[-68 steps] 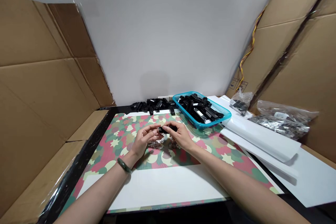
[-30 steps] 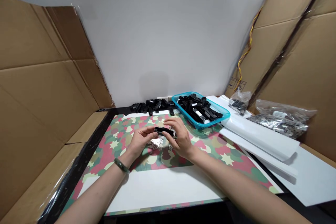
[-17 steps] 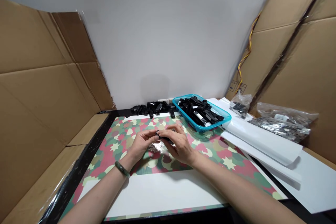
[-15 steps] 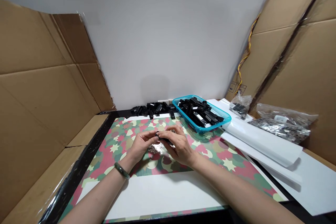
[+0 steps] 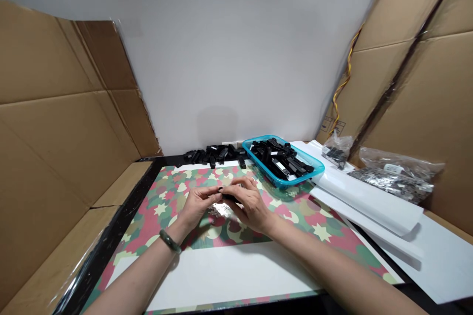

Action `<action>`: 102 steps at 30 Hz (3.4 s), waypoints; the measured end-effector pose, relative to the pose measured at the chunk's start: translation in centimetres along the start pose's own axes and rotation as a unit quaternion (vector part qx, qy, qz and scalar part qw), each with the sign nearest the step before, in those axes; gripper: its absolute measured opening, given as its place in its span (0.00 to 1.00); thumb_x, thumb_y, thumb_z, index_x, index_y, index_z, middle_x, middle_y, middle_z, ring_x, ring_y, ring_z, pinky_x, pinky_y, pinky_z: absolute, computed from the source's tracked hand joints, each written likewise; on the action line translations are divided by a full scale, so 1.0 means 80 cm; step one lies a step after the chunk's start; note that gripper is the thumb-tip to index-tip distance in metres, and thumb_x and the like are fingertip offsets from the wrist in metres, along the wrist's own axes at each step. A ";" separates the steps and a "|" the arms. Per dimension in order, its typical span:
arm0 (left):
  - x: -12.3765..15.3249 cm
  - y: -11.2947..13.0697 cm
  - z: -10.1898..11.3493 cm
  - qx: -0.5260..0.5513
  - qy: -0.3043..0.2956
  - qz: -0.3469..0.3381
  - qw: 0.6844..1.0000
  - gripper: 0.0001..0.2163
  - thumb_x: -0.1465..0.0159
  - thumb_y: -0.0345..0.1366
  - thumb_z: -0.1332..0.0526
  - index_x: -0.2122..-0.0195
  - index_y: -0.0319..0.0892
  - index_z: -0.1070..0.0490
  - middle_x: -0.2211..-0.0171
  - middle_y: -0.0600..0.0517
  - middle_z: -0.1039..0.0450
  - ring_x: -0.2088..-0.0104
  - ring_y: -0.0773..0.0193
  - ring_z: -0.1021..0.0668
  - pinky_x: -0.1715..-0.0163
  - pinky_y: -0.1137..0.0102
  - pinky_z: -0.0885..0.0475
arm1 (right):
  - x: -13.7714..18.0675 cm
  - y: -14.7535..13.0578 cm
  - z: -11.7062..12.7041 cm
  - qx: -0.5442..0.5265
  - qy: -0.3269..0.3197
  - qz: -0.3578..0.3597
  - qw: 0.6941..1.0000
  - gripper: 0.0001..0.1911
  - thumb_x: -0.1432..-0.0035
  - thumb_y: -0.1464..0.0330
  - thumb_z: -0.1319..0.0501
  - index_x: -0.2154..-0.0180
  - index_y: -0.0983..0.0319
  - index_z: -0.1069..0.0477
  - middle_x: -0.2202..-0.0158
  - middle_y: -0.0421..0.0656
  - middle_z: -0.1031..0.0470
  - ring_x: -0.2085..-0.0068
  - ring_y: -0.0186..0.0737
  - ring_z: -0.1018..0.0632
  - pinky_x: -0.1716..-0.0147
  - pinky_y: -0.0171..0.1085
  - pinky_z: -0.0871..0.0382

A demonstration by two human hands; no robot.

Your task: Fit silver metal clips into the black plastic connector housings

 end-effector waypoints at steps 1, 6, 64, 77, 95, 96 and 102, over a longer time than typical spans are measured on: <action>0.000 0.001 0.001 0.000 0.001 0.001 1.000 0.16 0.48 0.44 0.27 0.62 0.40 0.17 0.65 0.45 0.18 0.67 0.59 0.20 0.65 0.66 0.24 | 0.000 0.000 0.001 -0.004 0.005 -0.001 1.000 0.09 0.33 0.70 0.45 0.53 0.59 0.30 0.62 0.45 0.21 0.56 0.47 0.26 0.57 0.45 0.33; 0.003 0.006 0.003 0.001 0.008 -0.002 1.000 0.15 0.48 0.43 0.27 0.64 0.40 0.17 0.67 0.46 0.18 0.69 0.61 0.20 0.67 0.68 0.25 | -0.001 -0.001 0.002 -0.020 0.020 -0.004 1.000 0.09 0.34 0.71 0.44 0.53 0.59 0.31 0.63 0.45 0.21 0.57 0.46 0.26 0.57 0.44 0.35; 0.010 -0.024 0.017 0.080 0.211 0.020 0.974 0.12 0.53 0.42 0.28 0.79 0.37 0.21 0.78 0.50 0.26 0.77 0.66 0.26 0.72 0.70 0.27 | 0.057 0.094 -0.065 -0.437 0.038 -0.491 0.753 0.24 0.58 0.58 0.26 0.61 0.63 0.27 0.73 0.40 0.23 0.72 0.36 0.23 0.77 0.32 0.31; 0.006 -0.014 0.020 0.064 0.178 0.035 0.981 0.19 0.50 0.50 0.28 0.69 0.37 0.18 0.78 0.49 0.25 0.75 0.65 0.24 0.70 0.69 0.26 | 0.065 0.100 -0.070 -0.431 0.014 -0.530 0.730 0.28 0.59 0.55 0.26 0.59 0.64 0.25 0.77 0.38 0.27 0.79 0.30 0.32 0.85 0.30 0.39; 0.004 -0.014 0.029 0.103 0.165 0.071 0.978 0.18 0.51 0.45 0.28 0.65 0.37 0.19 0.69 0.47 0.21 0.76 0.66 0.23 0.71 0.69 0.24 | 0.068 0.112 -0.068 -0.529 0.074 -0.549 0.643 0.25 0.66 0.65 0.22 0.63 0.65 0.24 0.71 0.40 0.26 0.78 0.31 0.27 0.81 0.34 0.27; 0.003 -0.015 0.021 0.101 0.130 0.084 0.983 0.19 0.50 0.48 0.29 0.64 0.38 0.19 0.66 0.46 0.20 0.76 0.66 0.23 0.71 0.68 0.24 | 0.066 0.112 -0.066 -0.533 0.075 -0.545 0.643 0.25 0.65 0.65 0.22 0.63 0.65 0.24 0.72 0.40 0.26 0.77 0.32 0.27 0.81 0.34 0.26; 0.003 -0.018 -0.015 0.084 -0.004 0.116 0.990 0.19 0.48 0.50 0.29 0.63 0.41 0.22 0.64 0.47 0.22 0.71 0.62 0.21 0.68 0.67 0.22 | 0.053 0.103 -0.065 -0.555 0.013 -0.505 0.661 0.27 0.64 0.65 0.22 0.59 0.64 0.23 0.72 0.40 0.26 0.73 0.35 0.24 0.77 0.36 0.23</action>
Point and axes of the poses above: each hand's wrist, its own x-axis away from the middle knuckle, its own z-axis out of the back of the hand, y = z × x, the point moved 9 cm from there along -x, towards the middle knuckle
